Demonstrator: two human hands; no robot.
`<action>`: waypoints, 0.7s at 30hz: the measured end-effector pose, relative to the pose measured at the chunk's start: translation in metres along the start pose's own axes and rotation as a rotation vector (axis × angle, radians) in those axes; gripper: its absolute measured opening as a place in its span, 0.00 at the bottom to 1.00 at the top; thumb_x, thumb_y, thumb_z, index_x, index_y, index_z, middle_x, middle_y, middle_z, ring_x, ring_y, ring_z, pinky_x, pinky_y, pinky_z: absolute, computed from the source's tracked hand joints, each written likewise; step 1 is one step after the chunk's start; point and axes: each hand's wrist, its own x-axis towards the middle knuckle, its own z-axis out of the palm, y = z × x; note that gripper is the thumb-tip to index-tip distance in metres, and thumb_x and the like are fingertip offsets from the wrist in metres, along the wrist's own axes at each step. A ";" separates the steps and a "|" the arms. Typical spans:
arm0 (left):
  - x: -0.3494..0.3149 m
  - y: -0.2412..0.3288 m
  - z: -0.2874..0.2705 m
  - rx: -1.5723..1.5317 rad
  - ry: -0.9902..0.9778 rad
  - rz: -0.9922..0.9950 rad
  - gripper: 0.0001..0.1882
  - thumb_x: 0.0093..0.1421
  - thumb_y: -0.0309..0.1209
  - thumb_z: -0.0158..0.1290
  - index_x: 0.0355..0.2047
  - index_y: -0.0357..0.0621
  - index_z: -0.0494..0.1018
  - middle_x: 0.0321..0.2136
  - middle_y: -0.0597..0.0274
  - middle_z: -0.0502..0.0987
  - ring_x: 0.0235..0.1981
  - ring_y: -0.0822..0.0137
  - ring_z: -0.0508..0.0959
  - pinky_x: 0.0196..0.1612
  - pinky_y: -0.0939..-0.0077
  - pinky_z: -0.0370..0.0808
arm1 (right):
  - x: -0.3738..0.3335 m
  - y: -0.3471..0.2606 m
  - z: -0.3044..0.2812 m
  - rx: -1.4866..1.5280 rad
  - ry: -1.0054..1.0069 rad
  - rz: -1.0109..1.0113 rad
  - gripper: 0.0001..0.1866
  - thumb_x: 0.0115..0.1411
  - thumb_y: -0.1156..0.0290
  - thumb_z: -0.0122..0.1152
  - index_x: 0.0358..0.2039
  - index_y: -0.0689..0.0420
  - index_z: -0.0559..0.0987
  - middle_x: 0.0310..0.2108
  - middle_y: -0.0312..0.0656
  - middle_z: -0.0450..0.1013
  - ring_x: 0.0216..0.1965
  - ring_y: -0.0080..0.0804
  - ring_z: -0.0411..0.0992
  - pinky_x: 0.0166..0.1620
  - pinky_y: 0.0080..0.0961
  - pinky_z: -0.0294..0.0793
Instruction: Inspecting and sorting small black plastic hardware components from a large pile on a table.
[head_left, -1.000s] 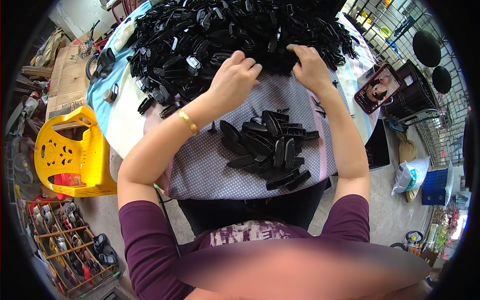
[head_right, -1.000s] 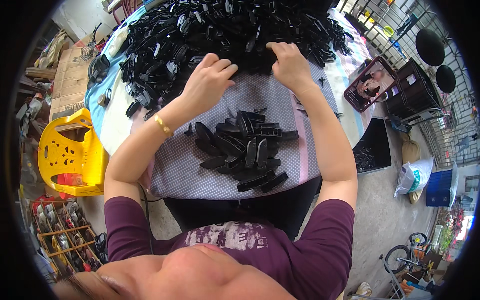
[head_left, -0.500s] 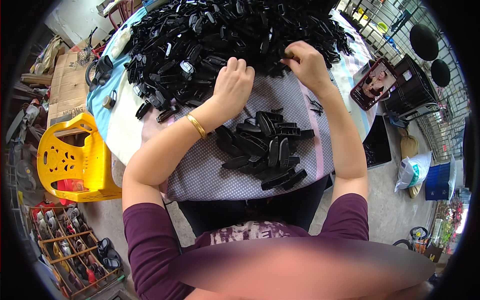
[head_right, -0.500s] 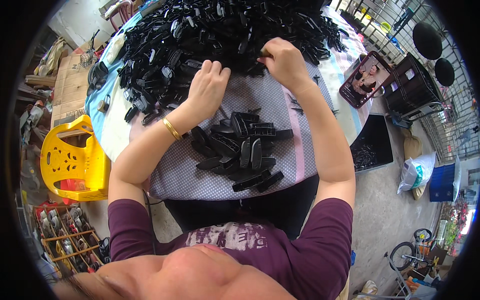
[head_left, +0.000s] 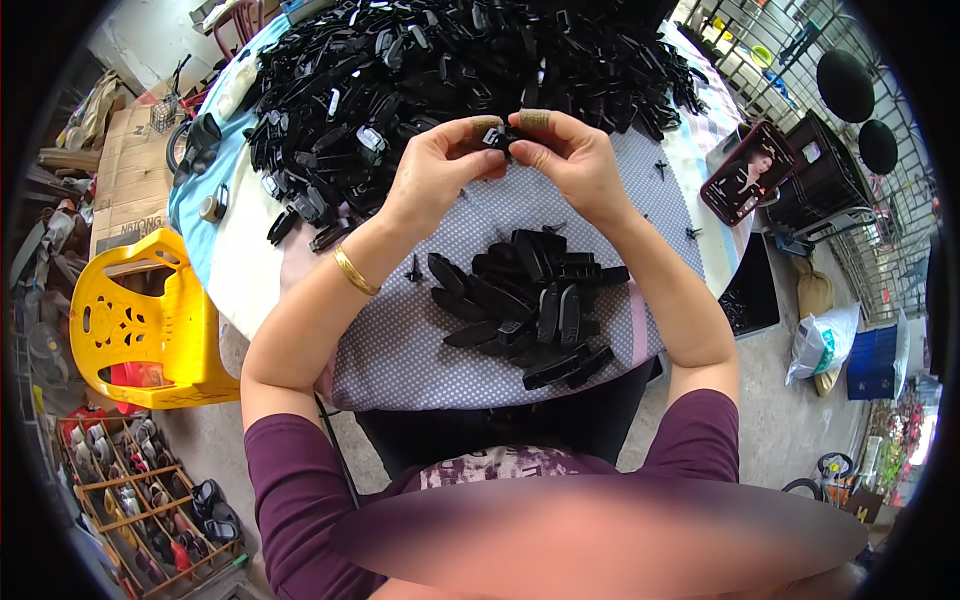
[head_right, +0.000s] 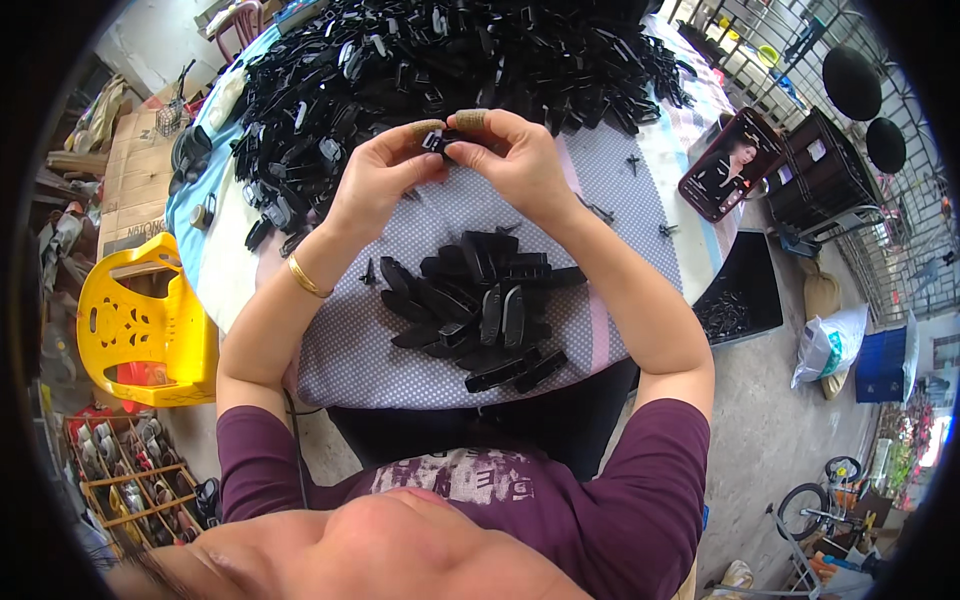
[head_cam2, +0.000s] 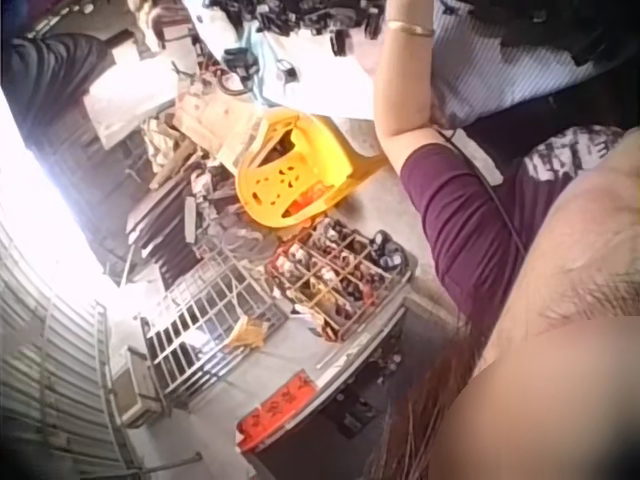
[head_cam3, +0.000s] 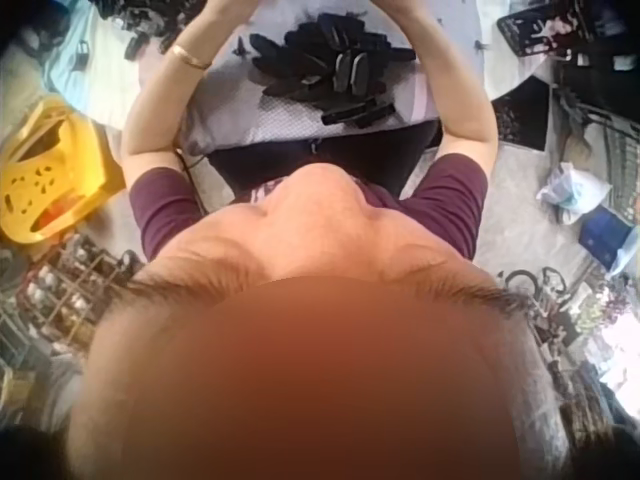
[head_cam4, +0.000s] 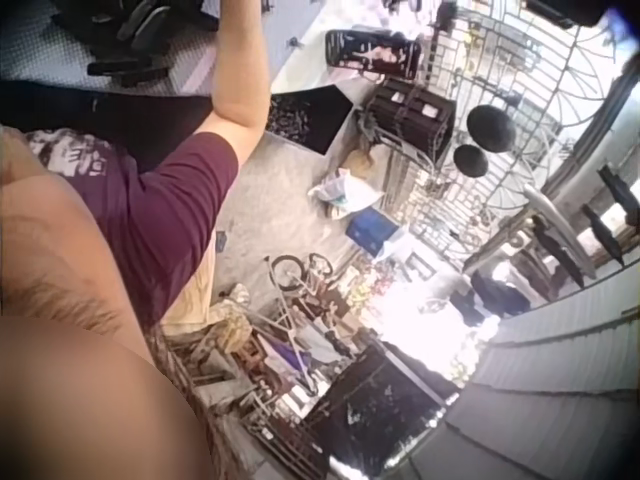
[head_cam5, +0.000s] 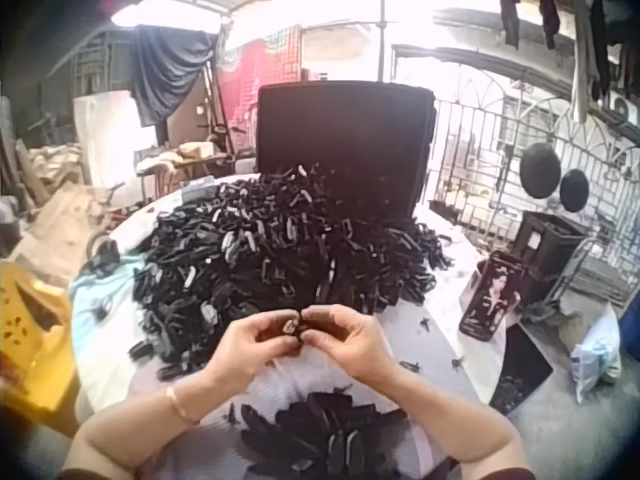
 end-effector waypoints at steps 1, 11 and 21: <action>-0.001 -0.001 0.000 -0.103 0.008 -0.022 0.18 0.54 0.20 0.53 0.47 0.31 0.69 0.35 0.56 0.76 0.34 0.69 0.78 0.41 0.78 0.76 | 0.000 0.002 0.002 0.005 0.001 0.012 0.17 0.55 0.78 0.60 0.46 0.64 0.73 0.41 0.43 0.73 0.43 0.25 0.72 0.45 0.21 0.74; 0.000 -0.008 -0.007 0.042 0.070 0.084 0.15 0.53 0.21 0.56 0.43 0.34 0.74 0.30 0.61 0.78 0.30 0.76 0.75 0.34 0.85 0.72 | -0.005 -0.004 0.009 -0.235 0.032 -0.171 0.16 0.52 0.79 0.62 0.43 0.64 0.75 0.40 0.41 0.74 0.41 0.23 0.72 0.43 0.19 0.74; -0.005 -0.003 0.005 -0.066 0.079 0.112 0.16 0.55 0.22 0.55 0.45 0.34 0.73 0.34 0.60 0.78 0.34 0.76 0.76 0.41 0.84 0.73 | -0.008 -0.008 0.019 -0.543 0.133 -0.297 0.14 0.47 0.74 0.67 0.35 0.64 0.77 0.34 0.40 0.73 0.35 0.25 0.73 0.36 0.19 0.74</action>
